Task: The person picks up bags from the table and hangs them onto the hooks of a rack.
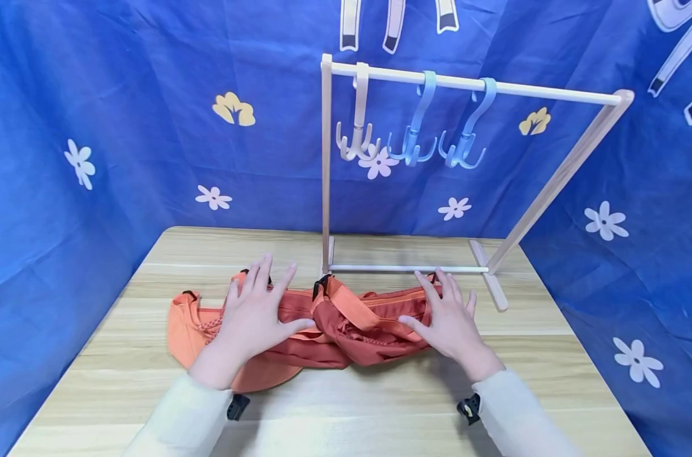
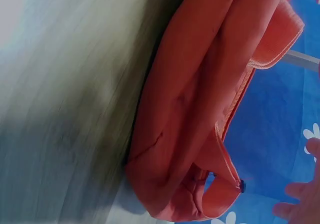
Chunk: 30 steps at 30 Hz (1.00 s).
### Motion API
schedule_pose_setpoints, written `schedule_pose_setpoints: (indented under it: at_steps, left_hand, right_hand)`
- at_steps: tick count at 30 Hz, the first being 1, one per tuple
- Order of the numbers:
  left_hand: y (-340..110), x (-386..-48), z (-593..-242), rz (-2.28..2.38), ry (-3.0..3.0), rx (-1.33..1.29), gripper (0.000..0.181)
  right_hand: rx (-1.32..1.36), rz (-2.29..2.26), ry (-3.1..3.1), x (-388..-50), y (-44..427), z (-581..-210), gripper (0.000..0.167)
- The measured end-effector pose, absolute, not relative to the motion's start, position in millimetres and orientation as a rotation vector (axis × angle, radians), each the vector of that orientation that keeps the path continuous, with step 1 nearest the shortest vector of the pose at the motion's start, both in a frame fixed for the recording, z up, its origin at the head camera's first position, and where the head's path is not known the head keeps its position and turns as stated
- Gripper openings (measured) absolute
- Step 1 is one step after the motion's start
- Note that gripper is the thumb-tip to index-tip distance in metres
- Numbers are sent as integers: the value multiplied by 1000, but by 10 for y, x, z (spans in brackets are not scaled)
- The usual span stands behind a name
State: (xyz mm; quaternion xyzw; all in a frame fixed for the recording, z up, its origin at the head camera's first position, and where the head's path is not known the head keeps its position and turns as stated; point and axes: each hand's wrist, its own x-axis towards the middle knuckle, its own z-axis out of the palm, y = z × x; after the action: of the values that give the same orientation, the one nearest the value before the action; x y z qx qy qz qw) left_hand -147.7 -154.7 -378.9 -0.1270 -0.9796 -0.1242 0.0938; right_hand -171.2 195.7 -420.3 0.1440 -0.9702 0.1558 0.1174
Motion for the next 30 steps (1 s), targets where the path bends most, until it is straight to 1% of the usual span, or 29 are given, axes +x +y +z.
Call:
schedule_pose_setpoints:
  at_steps: [13, 20, 30]
  left_hand:
    - [-1278, -1589, -3772, -380, -2900, -551, 98]
    - [-1140, -1637, -3806, -342, -2843, -666, 96]
    - [-993, -1680, -3864, -407, -2793, -805, 91]
  right_hand:
    - [559, 480, -2797, -1771, 2058, -4217, 89]
    - [683, 505, -2731, -1803, 2118, -4235, 86]
    - [764, 615, -2748, -1788, 2123, -4251, 83]
